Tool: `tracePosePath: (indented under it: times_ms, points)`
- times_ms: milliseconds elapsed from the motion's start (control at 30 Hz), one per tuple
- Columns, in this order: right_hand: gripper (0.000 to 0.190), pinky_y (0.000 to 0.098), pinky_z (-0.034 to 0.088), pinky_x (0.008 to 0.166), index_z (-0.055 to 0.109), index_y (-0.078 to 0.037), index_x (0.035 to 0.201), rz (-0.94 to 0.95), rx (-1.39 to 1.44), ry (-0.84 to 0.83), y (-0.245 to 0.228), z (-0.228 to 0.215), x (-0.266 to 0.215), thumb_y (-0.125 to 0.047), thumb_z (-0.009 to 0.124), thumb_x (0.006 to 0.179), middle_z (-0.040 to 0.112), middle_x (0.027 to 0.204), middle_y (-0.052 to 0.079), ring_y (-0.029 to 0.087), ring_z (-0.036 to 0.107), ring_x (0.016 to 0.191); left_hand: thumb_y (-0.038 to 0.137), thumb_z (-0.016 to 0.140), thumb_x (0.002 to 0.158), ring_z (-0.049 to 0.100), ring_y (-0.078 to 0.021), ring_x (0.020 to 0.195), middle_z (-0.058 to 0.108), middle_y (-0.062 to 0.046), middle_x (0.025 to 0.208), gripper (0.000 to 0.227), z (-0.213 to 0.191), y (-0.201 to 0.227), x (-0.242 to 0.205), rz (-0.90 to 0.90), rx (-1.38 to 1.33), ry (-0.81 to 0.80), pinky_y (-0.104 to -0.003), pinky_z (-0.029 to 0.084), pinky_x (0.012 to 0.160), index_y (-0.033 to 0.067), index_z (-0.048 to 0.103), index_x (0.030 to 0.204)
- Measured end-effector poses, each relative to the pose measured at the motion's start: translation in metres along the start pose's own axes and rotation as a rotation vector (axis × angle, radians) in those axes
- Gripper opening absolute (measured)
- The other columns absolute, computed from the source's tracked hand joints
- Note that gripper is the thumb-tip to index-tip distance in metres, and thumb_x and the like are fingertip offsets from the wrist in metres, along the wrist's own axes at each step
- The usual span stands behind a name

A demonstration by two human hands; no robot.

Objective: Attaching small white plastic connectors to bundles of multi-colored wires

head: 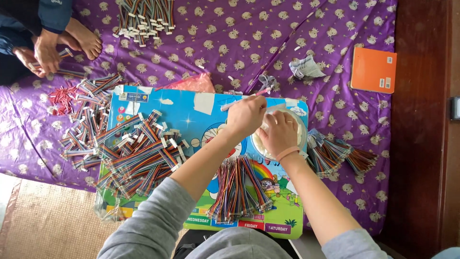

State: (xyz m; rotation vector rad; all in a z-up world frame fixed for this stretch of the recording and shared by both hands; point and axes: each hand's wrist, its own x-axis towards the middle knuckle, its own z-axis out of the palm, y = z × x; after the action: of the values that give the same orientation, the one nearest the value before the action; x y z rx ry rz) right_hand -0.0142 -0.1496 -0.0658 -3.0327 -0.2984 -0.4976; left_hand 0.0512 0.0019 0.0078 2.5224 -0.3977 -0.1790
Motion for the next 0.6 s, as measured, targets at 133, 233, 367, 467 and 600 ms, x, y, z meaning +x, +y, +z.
tracePosePath:
  times_ms: [133,233,367,467,600]
  points:
    - [0.036,0.0460,0.045,0.087,0.067,-0.020,0.101,-0.042,0.004,0.049,0.003,-0.002,-0.022,-0.044,0.071,0.073,0.064,0.105,0.004,0.031,0.061,0.102,0.023,0.053,0.087,0.071,-0.0265,0.073,0.064,0.000,0.082,0.011,0.027,0.002,0.007,0.165,0.144,0.041,-0.042,0.059,0.061,0.0232,0.065,0.087]
    - [0.027,0.0424,0.044,0.078,0.059,-0.022,0.091,-0.119,0.005,0.161,0.002,-0.021,-0.024,-0.042,0.069,0.076,0.057,0.094,0.000,0.027,0.058,0.091,0.014,0.056,0.084,0.069,-0.0288,0.070,0.061,-0.004,0.077,0.009,0.032,0.006,0.012,0.391,0.211,0.034,-0.044,0.058,0.058,0.0185,0.064,0.085]
    - [0.020,0.0377,0.042,0.061,0.053,-0.019,0.076,-0.198,0.052,0.261,-0.001,-0.042,-0.012,-0.035,0.065,0.082,0.050,0.082,0.001,0.026,0.054,0.071,0.012,0.053,0.085,0.068,-0.0315,0.070,0.060,-0.005,0.077,0.010,0.028,0.004,0.005,0.410,0.161,-0.091,-0.046,0.058,0.060,0.0178,0.061,0.086]
    - [0.023,0.0356,0.041,0.055,0.050,-0.020,0.070,-0.250,0.034,0.303,0.002,-0.037,-0.012,-0.032,0.065,0.082,0.047,0.073,-0.001,0.023,0.053,0.059,0.012,0.052,0.086,0.068,-0.0332,0.071,0.059,-0.005,0.078,0.008,0.018,0.002,-0.004,0.400,0.122,-0.089,-0.047,0.057,0.059,0.0167,0.059,0.088]
    - [0.025,0.0319,0.041,0.049,0.048,-0.021,0.069,-0.291,0.003,0.316,0.009,-0.042,-0.015,-0.029,0.066,0.085,0.046,0.068,-0.001,0.021,0.051,0.049,0.019,0.058,0.085,0.068,-0.0322,0.069,0.059,-0.004,0.079,0.003,0.020,0.005,-0.018,0.343,0.077,-0.050,-0.047,0.057,0.058,0.0182,0.057,0.087]
